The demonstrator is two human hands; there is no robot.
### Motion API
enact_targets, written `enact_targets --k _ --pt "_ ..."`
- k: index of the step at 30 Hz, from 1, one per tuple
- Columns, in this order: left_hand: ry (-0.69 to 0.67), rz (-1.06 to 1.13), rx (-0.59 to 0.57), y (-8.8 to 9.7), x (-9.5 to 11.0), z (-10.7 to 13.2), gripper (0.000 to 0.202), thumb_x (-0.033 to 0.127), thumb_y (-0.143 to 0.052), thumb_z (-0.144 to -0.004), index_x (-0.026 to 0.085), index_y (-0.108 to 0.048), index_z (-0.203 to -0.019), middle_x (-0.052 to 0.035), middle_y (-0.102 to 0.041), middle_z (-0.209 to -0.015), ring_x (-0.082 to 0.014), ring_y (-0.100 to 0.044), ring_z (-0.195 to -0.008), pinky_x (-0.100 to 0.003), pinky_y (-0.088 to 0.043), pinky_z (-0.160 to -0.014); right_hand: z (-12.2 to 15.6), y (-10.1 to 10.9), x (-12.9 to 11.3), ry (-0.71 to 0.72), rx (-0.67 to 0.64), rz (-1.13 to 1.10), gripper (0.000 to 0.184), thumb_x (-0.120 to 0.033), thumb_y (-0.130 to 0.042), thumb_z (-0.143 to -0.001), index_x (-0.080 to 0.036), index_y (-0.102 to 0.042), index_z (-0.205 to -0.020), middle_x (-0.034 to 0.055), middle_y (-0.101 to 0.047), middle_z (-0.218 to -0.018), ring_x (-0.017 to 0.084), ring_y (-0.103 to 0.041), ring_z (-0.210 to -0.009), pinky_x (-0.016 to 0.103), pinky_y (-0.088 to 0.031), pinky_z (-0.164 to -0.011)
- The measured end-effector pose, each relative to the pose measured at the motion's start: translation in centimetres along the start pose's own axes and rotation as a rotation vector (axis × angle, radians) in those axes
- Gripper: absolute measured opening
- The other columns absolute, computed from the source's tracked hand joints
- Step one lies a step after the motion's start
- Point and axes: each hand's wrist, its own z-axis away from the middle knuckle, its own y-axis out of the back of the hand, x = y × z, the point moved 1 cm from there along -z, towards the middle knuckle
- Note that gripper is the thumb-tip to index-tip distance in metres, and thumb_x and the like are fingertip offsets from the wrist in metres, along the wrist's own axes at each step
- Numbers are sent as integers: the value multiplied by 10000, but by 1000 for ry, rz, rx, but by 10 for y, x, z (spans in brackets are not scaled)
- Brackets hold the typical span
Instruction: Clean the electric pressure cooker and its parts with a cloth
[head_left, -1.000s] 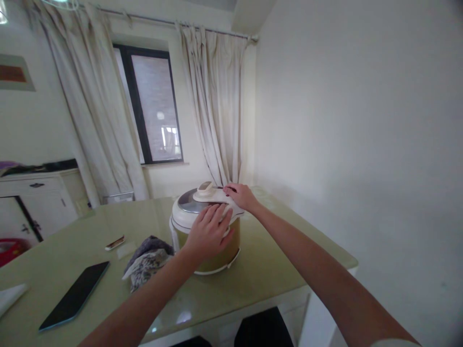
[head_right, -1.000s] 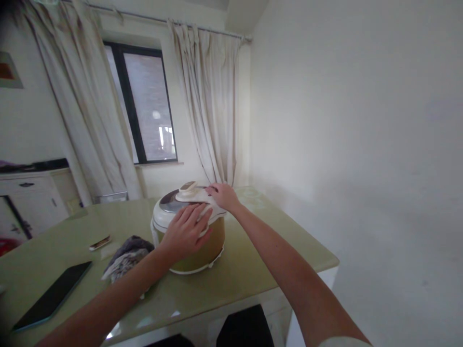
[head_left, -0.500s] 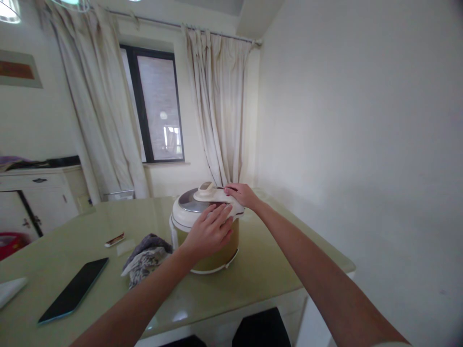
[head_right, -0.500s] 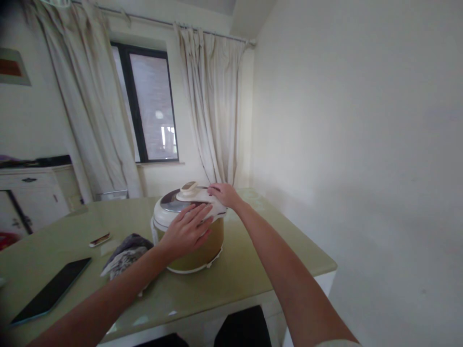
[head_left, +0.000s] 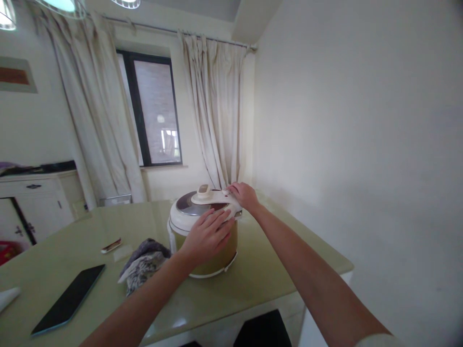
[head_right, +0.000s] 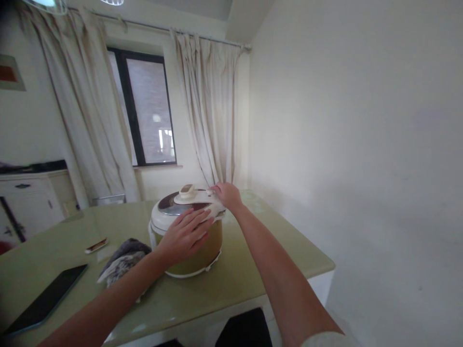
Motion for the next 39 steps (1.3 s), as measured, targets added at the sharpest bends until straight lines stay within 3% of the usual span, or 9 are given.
enact_targets --k 4,7,14,25,29,31,33,36,39 --pt "123 -31 8 7 -8 25 601 400 -577 -1025 269 -484 -1605 -114 -530 -1628 -302 -527 -1470 -497 -364 -1255 17 -11 -4 -118 101 -140 403 -529 -482 -1080 -262 -769 -985 72 -773 -905 243 -690 -894 325 -447 -850" --pt "251 -61 19 7 -18 48 821 579 -632 -975 276 -337 -1678 -142 -446 -1683 -355 -440 -1530 -527 -293 -1277 29 -21 -6 -69 191 -256 431 -566 -488 -1063 -243 -764 -989 84 -777 -997 245 -669 -991 353 -440 -973" --pt "558 0 80 -1 -20 60 1229 797 -687 -816 215 -92 -1721 -261 -241 -1740 -479 -250 -1594 -669 -193 -1265 19 -23 10 32 60 -333 376 -559 -572 -1007 -242 -741 -1120 71 -775 -1103 236 -675 -1062 365 -453 -1032" --pt "664 283 112 -1 -31 87 1215 674 -739 -855 211 -19 -1718 -247 -55 -1778 -444 -84 -1646 -684 -162 -1292 13 -41 25 -273 44 -486 504 -701 -565 -953 -238 -725 -1069 64 -782 -1088 233 -694 -1057 380 -482 -1024" --pt "969 498 161 -13 -47 126 1264 664 -758 -825 220 24 -1712 -216 -21 -1791 -414 -77 -1657 -657 -176 -1311 33 -57 44 -521 107 -735 687 -824 -430 -933 -210 -727 -1019 99 -762 -1165 269 -665 -1143 418 -479 -1055" --pt "1182 713 146 -21 -57 148 1296 676 -759 -808 261 81 -1704 -213 -76 -1791 -407 -224 -1632 -642 -298 -1280 57 -71 54 -676 45 -913 747 -865 -419 -904 -217 -721 -1122 115 -751 -1230 279 -685 -1129 445 -502 -1024" --pt "1257 912 62 -28 -65 165 1311 682 -797 -761 254 0 -1710 -223 -277 -1745 -401 -390 -1565 -609 -380 -1252 85 -86 60 -768 -68 -1031 778 -881 -418 -896 -232 -719 -1203 118 -753 -1252 280 -695 -1142 469 -489 -1049" --pt "1177 1029 -80 -32 -75 174 1258 714 -862 -651 228 -296 -1664 -184 -580 -1562 -400 -516 -1478 -570 -392 -1262 123 -103 58 -748 -214 -1124 797 -894 -428 -888 -244 -755 -1212 128 -751 -1295 309 -674 -1216 510 -475 -1078" --pt "1151 1028 -160 -30 -81 172 1267 804 -863 -548 240 -431 -1598 -154 -679 -1446 -414 -539 -1454 -568 -376 -1271 144 -113 52 -620 -173 -1155 717 -840 -530 -887 -301 -744 -1308 98 -708 -1411 325 -623 -1323 525 -461 -1118"
